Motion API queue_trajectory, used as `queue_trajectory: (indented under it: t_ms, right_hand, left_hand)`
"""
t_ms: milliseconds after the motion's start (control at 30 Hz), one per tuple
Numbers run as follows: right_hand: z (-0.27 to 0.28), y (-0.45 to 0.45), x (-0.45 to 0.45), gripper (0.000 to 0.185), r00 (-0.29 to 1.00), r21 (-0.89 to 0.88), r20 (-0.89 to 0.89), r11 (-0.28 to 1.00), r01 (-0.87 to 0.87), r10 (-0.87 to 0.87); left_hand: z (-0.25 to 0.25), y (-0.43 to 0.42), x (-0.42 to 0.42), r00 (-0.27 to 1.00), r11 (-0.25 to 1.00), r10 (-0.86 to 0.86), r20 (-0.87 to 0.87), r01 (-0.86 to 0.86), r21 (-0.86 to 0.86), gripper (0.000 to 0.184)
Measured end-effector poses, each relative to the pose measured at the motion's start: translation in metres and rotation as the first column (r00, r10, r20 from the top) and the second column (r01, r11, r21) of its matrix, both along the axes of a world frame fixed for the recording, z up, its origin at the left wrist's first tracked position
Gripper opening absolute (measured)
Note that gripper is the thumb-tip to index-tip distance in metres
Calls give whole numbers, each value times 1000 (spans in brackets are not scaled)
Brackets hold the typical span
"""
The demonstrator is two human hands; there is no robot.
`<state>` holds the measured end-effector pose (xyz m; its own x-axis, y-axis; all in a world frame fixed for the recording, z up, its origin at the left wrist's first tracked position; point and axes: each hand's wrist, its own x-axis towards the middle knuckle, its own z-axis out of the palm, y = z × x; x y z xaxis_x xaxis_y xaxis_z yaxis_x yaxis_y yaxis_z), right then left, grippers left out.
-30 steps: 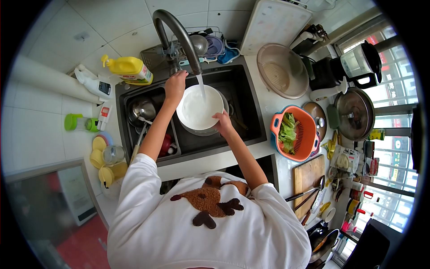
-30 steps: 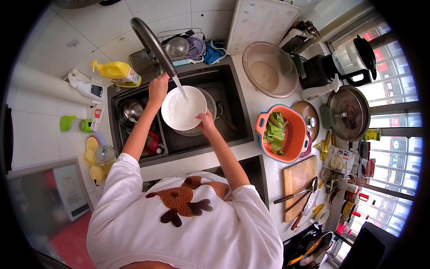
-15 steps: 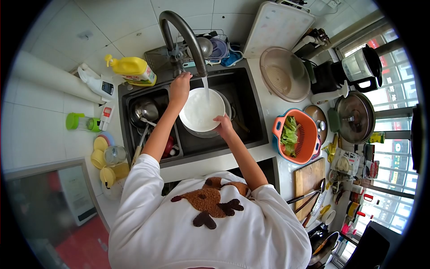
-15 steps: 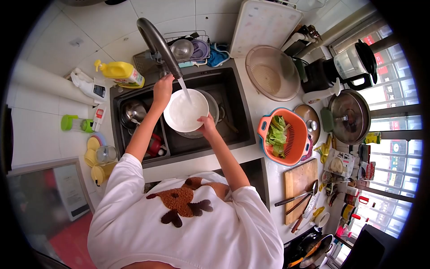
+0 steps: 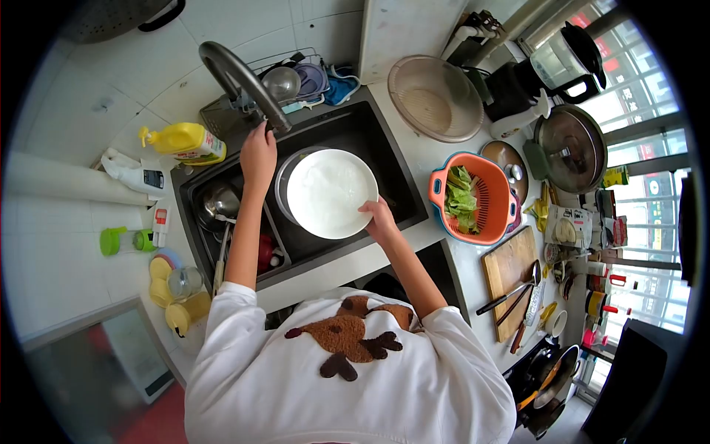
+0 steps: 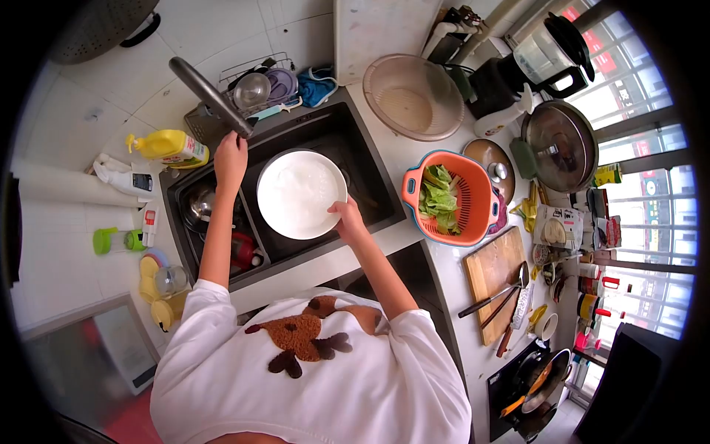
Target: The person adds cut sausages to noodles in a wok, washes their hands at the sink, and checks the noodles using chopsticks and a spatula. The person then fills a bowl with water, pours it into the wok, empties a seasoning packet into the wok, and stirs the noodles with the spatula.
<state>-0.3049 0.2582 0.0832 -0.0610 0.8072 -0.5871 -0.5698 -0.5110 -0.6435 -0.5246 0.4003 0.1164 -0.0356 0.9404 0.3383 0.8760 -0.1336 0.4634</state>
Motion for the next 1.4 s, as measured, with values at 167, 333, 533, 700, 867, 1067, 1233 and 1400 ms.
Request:
queue_trajectory:
  t_ms: [167, 333, 533, 700, 867, 1067, 1233, 1400]
  right_hand:
    - [39, -58, 54, 49, 976, -19, 51, 977, 213, -211]
    - [84, -144, 112, 48, 881, 31, 91, 886, 463, -464]
    - [124, -284, 176, 48, 703, 75, 78, 708, 703, -707]
    - [143, -419, 221, 50, 497, 116, 109, 508, 853, -861]
    - [158, -547, 263, 47, 230, 183, 171, 260, 948, -958]
    - [180, -674, 319, 51, 128, 210, 245, 181, 961, -961]
    - [177, -736, 367, 56, 58, 257, 177, 103, 961, -983]
    - [154, -772, 411, 62, -9, 294, 118, 26, 955, -993]
  left_hand:
    - [27, -77, 37, 944, 967, -91, 316, 159, -198, 21]
    - [44, -136, 121, 770, 823, -282, 573, 501, -269, 23]
    - [65, -224, 250, 426, 535, -393, 815, 827, -174, 25]
    - [54, -319, 345, 215, 175, -450, 867, 973, -150, 25]
    - [45, -424, 415, 77, -127, -427, 901, 981, -144, 25]
    - [38, -511, 458, -11, -331, -404, 915, 934, -135, 24]
    - [31, -544, 473, 8, -467, -399, 917, 859, -211, 24]
    - [25, -554, 482, 45, -520, -421, 906, 807, -281, 24]
